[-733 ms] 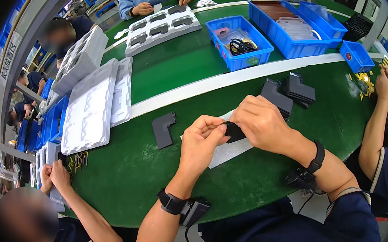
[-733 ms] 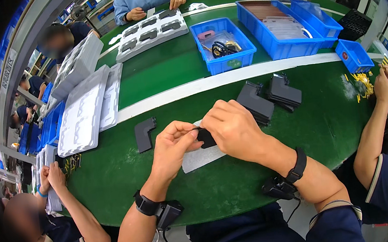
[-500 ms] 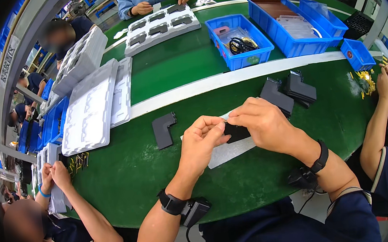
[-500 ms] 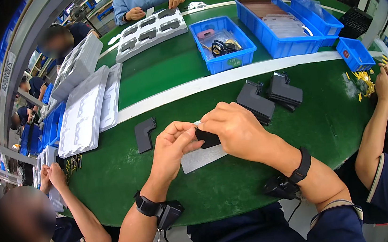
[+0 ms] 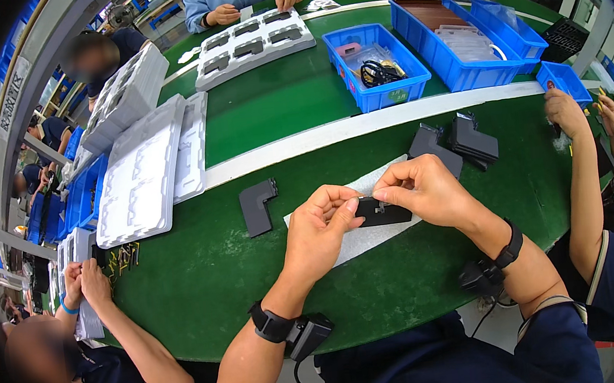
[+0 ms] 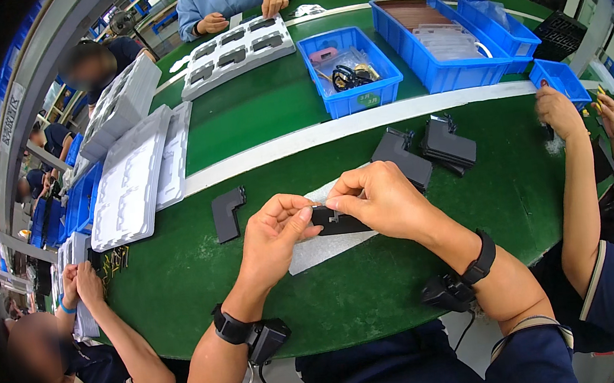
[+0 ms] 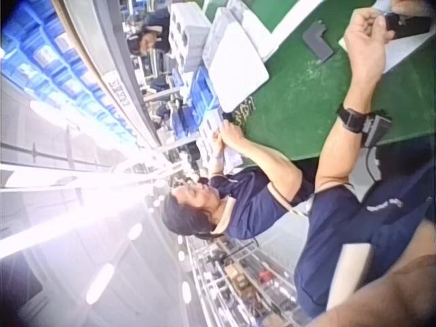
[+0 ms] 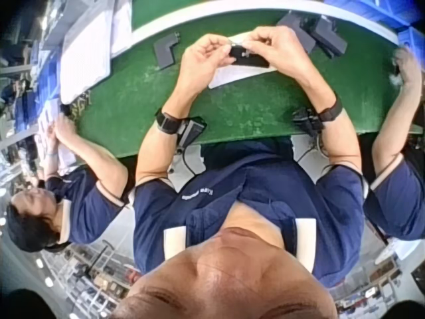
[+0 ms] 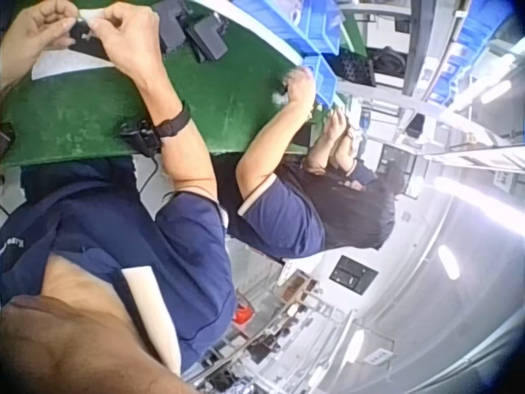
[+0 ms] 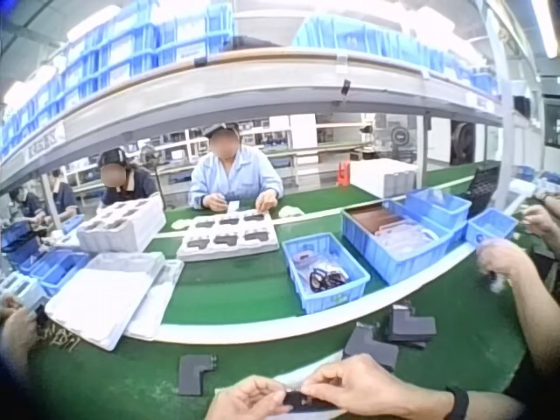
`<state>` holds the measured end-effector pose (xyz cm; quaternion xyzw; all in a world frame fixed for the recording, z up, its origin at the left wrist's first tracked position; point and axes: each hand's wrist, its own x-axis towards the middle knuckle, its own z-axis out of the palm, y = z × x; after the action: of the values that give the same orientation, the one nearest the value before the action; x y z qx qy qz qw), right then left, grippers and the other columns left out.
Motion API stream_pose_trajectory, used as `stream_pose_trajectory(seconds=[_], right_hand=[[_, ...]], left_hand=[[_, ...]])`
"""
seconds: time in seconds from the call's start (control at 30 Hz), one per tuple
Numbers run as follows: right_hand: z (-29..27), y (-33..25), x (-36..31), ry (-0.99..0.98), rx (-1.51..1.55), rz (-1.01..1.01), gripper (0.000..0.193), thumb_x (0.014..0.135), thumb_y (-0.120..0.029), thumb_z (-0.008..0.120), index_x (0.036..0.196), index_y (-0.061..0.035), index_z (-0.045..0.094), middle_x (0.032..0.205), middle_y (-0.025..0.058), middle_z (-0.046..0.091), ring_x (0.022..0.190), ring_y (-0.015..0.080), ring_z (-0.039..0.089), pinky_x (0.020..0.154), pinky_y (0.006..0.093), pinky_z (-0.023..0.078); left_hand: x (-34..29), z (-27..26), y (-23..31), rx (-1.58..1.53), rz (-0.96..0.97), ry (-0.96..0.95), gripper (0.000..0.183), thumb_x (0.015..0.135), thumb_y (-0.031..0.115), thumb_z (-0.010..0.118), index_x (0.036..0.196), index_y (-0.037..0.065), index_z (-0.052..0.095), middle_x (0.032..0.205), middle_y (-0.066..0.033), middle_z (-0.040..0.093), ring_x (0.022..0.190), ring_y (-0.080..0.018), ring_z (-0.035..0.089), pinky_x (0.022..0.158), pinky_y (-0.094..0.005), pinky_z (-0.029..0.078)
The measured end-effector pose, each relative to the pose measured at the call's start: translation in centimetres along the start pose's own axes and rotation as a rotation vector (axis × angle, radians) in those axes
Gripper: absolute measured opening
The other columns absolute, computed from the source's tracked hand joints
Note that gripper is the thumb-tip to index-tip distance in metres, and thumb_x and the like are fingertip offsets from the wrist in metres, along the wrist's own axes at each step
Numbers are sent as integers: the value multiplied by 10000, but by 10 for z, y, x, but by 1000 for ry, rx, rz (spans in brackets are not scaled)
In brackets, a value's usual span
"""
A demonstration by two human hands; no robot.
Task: Assembling small plastic housing components and applying adhesive strips at an industrial workstation.
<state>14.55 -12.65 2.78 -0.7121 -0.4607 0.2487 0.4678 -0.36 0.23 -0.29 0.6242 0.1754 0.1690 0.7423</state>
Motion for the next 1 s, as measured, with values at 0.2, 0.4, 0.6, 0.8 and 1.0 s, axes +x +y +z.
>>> stream_pose_trajectory(seconds=[0.2,0.4,0.6,0.8,1.0], right_hand=[[7,0,-2,52,-158,-194,68,772,-51,660,768,16,653,684,111,631,621,196,585,581,301,460],[19,3,-2,235,-433,-570,15,738,-14,640,737,-2,631,673,125,607,651,300,588,580,347,476],[16,5,-1,97,3,-244,78,747,-32,657,814,8,666,671,128,619,658,277,611,583,328,485],[27,16,0,208,-182,-263,67,752,-21,686,814,5,679,691,108,644,634,217,604,590,311,477],[40,19,-1,361,-398,-571,67,737,-32,661,786,14,653,716,116,631,682,270,578,616,373,455]], left_hand=[[-1,2,1,-12,-5,22,171,917,113,580,1025,-20,579,941,-55,621,870,-98,602,770,-271,558],[1,2,-1,78,-20,-16,170,906,141,610,998,-3,608,925,-43,631,847,-89,601,743,-261,556],[0,-2,-1,92,-4,22,139,902,140,616,958,13,615,906,-37,625,832,-86,594,699,-261,563],[1,0,-4,40,-8,96,125,881,103,635,958,5,618,899,-44,633,808,-81,603,672,-248,567],[0,2,0,91,26,131,115,860,66,652,942,-11,628,875,-52,648,769,-77,612,652,-231,566]])
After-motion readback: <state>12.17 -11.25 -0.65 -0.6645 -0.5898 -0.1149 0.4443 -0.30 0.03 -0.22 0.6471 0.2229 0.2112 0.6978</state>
